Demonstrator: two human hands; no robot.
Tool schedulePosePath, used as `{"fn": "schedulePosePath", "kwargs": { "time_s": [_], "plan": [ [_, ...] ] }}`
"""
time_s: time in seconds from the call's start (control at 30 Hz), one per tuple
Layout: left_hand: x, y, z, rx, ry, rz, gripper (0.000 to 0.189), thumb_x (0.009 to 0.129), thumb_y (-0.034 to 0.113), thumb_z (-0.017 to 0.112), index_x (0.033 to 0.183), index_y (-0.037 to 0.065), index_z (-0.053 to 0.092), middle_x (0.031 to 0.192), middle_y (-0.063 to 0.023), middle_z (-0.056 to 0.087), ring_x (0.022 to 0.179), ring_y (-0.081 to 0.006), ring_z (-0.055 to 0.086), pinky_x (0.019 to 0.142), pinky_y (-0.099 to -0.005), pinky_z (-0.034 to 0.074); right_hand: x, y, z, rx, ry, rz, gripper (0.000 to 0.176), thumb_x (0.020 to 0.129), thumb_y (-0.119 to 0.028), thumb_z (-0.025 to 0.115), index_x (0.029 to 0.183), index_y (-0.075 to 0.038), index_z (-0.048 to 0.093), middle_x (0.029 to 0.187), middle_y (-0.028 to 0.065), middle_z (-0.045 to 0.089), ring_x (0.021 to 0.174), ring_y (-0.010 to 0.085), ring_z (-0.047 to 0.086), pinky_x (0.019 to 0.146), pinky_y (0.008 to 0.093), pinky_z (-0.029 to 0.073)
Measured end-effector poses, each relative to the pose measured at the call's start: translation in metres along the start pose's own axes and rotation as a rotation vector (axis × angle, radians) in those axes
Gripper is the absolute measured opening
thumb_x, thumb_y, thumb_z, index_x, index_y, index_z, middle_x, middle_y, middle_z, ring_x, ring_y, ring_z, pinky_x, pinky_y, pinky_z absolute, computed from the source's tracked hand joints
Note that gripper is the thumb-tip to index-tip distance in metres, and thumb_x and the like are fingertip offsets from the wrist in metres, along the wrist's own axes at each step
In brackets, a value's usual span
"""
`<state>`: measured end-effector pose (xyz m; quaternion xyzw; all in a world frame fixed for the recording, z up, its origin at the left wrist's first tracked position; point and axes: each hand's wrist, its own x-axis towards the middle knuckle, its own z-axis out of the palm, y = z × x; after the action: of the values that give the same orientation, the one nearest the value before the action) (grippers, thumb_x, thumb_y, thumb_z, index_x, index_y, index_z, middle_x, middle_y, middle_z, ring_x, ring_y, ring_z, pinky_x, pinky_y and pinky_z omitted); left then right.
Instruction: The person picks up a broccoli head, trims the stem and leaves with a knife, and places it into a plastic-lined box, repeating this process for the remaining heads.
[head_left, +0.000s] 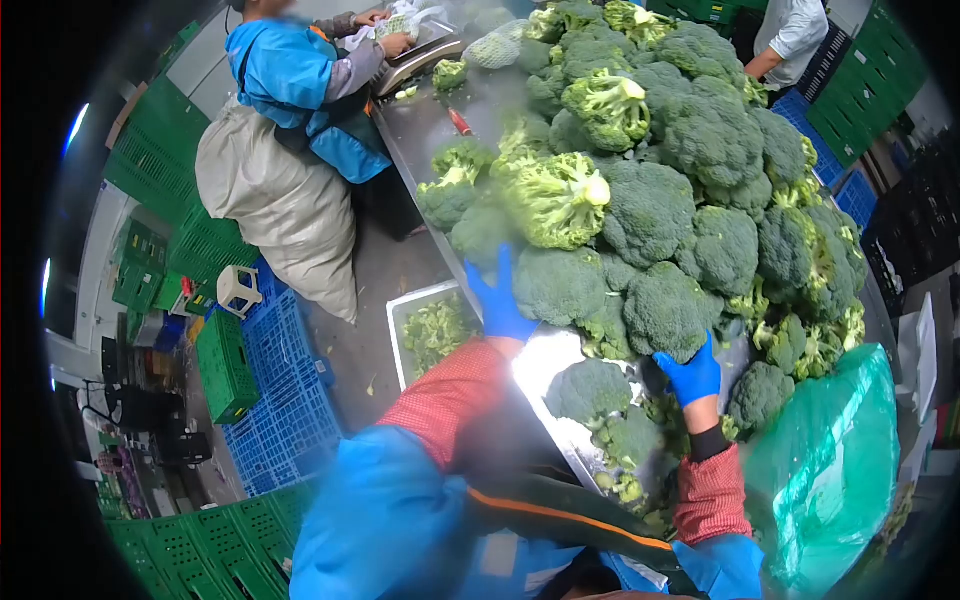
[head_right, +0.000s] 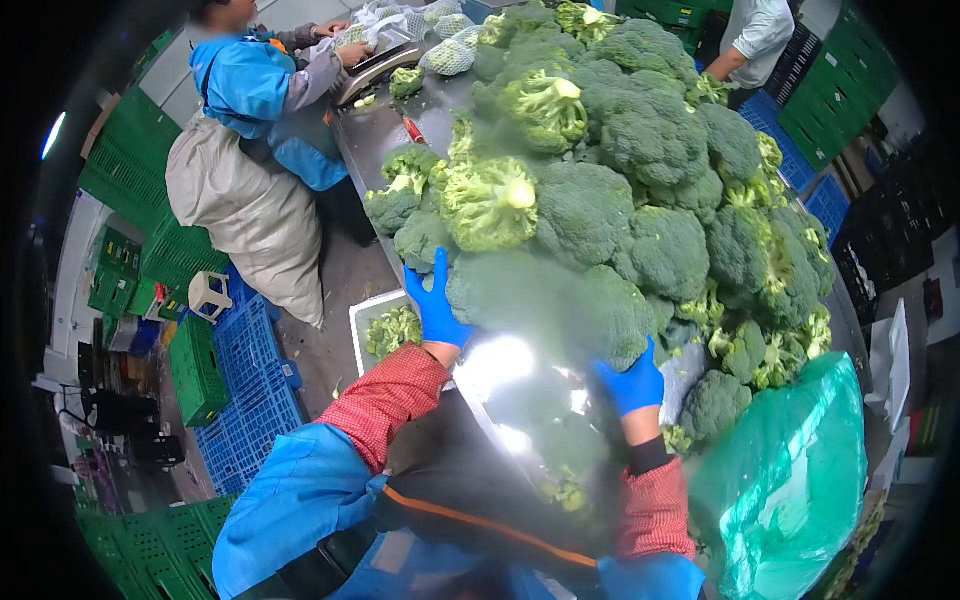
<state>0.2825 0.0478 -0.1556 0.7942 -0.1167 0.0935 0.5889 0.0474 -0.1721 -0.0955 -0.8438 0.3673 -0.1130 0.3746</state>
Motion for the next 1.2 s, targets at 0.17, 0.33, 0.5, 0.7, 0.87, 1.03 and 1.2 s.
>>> {"fn": "schedulePosePath", "kwargs": {
  "time_s": [0.17, 0.33, 0.5, 0.7, 0.87, 1.03, 1.2],
  "plan": [
    [0.064, -0.038, 0.004, -0.808, 0.047, -0.359, 0.103, 0.067, 0.037, 0.079, 0.148, 0.014, 0.019, 0.147, -0.0211, 0.016, 0.135, -0.0342, 0.023, 0.109, -0.0438, 0.030, -0.004, -0.046, 0.045, 0.106, -0.055, 0.008, 0.078, 0.070, -0.033, 0.079, 0.131, 0.000, 0.043, 0.096, 0.0196, 0.067, 0.084, 0.0341, 0.066, 0.073, 0.0409, 0.052],
    [0.140, -0.024, -0.025, -1.157, -0.190, -0.478, 0.067, 0.091, 0.026, 0.059, 0.145, 0.007, 0.025, 0.144, -0.0129, 0.028, 0.129, -0.0228, 0.037, 0.105, -0.0362, 0.037, 0.016, -0.100, 0.109, 0.135, -0.047, -0.171, 0.081, 0.069, -0.044, 0.078, 0.130, -0.003, 0.043, 0.112, 0.0199, 0.064, 0.098, 0.0353, 0.064, 0.081, 0.0399, 0.051],
    [0.207, -0.055, -0.025, -1.212, -0.182, -0.440, 0.059, 0.090, 0.024, 0.061, 0.140, 0.007, 0.032, 0.137, -0.0111, 0.037, 0.119, -0.0214, 0.044, 0.098, -0.0348, 0.041, 0.037, -0.160, 0.128, 0.142, -0.025, -0.398, 0.082, 0.068, -0.047, 0.078, 0.130, -0.006, 0.045, 0.114, 0.0183, 0.063, 0.100, 0.0362, 0.062, 0.083, 0.0404, 0.051],
    [0.287, -0.111, -0.004, -1.141, -0.043, -0.318, 0.051, 0.090, 0.021, 0.063, 0.134, 0.008, 0.042, 0.129, -0.0089, 0.048, 0.108, -0.0197, 0.052, 0.089, -0.0330, 0.047, 0.062, -0.213, 0.149, -0.001, -0.139, -0.418, 0.080, 0.069, -0.052, 0.074, 0.128, -0.005, 0.045, 0.111, 0.0178, 0.064, 0.097, 0.0361, 0.063, 0.081, 0.0400, 0.052],
    [0.328, -0.147, -0.004, -1.108, 0.030, -0.295, 0.043, 0.090, 0.020, 0.063, 0.129, 0.008, 0.049, 0.122, -0.0075, 0.055, 0.102, -0.0184, 0.057, 0.085, -0.0316, 0.049, 0.072, -0.242, 0.173, -0.032, -0.104, -0.336, 0.087, 0.071, -0.054, 0.070, 0.134, -0.005, 0.035, 0.106, 0.0190, 0.066, 0.091, 0.0372, 0.064, 0.077, 0.0420, 0.052],
    [0.266, -0.135, -0.045, -1.275, 0.006, -0.475, 0.036, 0.094, 0.026, 0.052, 0.127, 0.009, 0.054, 0.118, -0.0077, 0.059, 0.108, -0.0187, 0.056, 0.093, -0.0310, 0.044, 0.045, -0.286, 0.126, -0.044, -0.228, -0.235, 0.086, 0.071, -0.050, 0.072, 0.134, -0.004, 0.037, 0.110, 0.0190, 0.064, 0.097, 0.0357, 0.063, 0.081, 0.0405, 0.052],
    [0.208, -0.141, -0.060, -1.338, 0.017, -0.536, 0.037, 0.095, 0.032, 0.049, 0.124, 0.010, 0.057, 0.116, -0.0058, 0.061, 0.109, -0.0199, 0.056, 0.097, -0.0303, 0.040, 0.037, -0.211, 0.135, 0.065, -0.046, -0.349, 0.084, 0.069, -0.045, 0.078, 0.132, -0.003, 0.042, 0.103, 0.0159, 0.065, 0.093, 0.0284, 0.065, 0.079, 0.0375, 0.051]
  ]
}}
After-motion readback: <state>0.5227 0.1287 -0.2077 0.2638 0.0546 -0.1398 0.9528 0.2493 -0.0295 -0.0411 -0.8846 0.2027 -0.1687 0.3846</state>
